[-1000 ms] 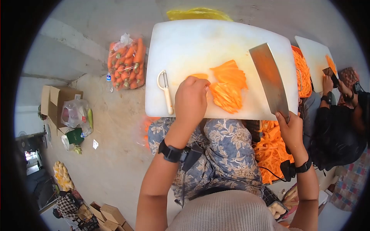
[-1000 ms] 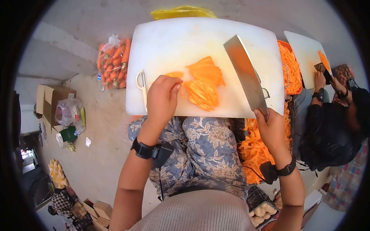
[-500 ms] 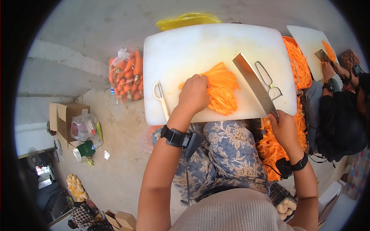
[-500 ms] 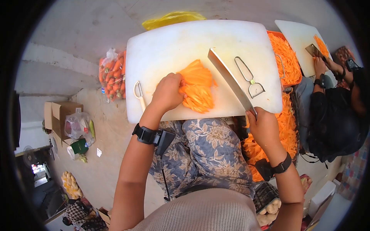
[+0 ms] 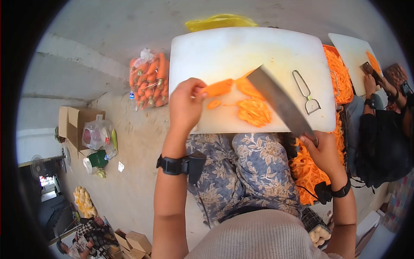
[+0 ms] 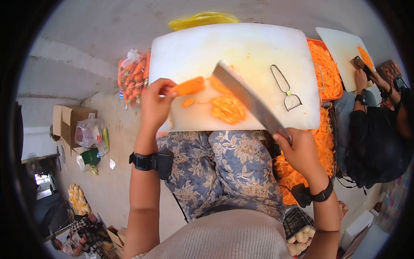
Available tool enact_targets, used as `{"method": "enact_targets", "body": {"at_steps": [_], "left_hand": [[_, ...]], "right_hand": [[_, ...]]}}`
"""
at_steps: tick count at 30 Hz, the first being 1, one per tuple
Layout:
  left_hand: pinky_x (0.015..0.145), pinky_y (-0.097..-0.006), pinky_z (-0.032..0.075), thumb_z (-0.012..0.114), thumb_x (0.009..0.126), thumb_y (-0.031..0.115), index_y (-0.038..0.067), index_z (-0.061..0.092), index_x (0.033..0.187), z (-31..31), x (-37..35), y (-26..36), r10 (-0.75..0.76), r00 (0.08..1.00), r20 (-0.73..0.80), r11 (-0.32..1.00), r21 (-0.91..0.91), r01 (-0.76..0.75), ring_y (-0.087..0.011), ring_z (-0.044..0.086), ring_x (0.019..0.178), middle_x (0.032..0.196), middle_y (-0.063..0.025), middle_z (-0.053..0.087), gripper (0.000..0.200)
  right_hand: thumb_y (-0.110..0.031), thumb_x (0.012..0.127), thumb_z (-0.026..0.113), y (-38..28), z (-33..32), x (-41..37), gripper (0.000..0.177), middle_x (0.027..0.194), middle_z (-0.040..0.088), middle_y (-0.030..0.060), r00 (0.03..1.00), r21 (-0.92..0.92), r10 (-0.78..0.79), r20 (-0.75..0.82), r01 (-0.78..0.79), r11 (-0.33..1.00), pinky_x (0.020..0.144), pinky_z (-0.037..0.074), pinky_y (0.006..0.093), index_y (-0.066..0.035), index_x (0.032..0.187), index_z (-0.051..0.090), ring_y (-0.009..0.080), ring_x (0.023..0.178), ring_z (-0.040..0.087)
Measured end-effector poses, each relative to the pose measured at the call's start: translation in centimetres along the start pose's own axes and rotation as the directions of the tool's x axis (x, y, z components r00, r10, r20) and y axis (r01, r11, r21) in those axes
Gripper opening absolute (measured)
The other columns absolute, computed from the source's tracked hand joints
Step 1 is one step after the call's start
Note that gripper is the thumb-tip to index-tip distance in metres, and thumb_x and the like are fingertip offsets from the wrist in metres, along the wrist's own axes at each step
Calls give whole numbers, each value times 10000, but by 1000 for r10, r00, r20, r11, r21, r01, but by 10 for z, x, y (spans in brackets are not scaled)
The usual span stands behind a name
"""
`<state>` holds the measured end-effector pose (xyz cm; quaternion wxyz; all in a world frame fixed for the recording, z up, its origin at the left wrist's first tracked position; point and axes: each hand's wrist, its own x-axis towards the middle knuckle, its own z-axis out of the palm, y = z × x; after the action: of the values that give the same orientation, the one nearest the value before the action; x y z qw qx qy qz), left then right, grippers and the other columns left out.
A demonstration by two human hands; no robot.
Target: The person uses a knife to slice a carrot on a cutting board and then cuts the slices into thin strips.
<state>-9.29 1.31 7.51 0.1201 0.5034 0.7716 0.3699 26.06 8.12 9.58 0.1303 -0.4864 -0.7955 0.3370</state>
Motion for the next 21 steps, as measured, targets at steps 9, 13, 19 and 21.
{"method": "enact_targets", "body": {"at_steps": [9,13,19,21], "left_hand": [[713,-233,522,674,837,-54,0,644,987,-26,-56,-35,-153,985,-80,914,-390,110,-103,582,853,956,-45,598,162],[705,-281,539,669,827,-48,3,639,954,4,-73,-30,-147,984,-104,921,-377,97,-158,616,847,897,-69,597,140],[759,-346,541,673,771,-74,7,619,925,35,-79,-12,87,995,-44,989,-115,-92,-268,627,883,942,-126,606,182],[801,-387,504,680,726,-59,13,613,891,49,-78,-9,173,984,-36,984,-42,-175,-345,608,900,928,-152,611,191]], "right_hand": [[-303,858,687,-16,8,17,283,690,630,189,920,-282,-169,354,277,918,617,482,466,-29,790,699,397,671,617],[-283,865,684,-4,0,24,272,680,630,191,940,-321,-96,327,206,925,605,482,456,-24,786,698,393,651,613],[-247,877,692,-4,-6,22,247,695,646,192,965,-341,-20,261,111,933,595,480,430,-2,843,701,369,639,633],[-240,880,694,-3,-8,16,243,690,648,186,975,-275,-71,210,129,953,587,474,425,3,876,703,362,624,631]]}}
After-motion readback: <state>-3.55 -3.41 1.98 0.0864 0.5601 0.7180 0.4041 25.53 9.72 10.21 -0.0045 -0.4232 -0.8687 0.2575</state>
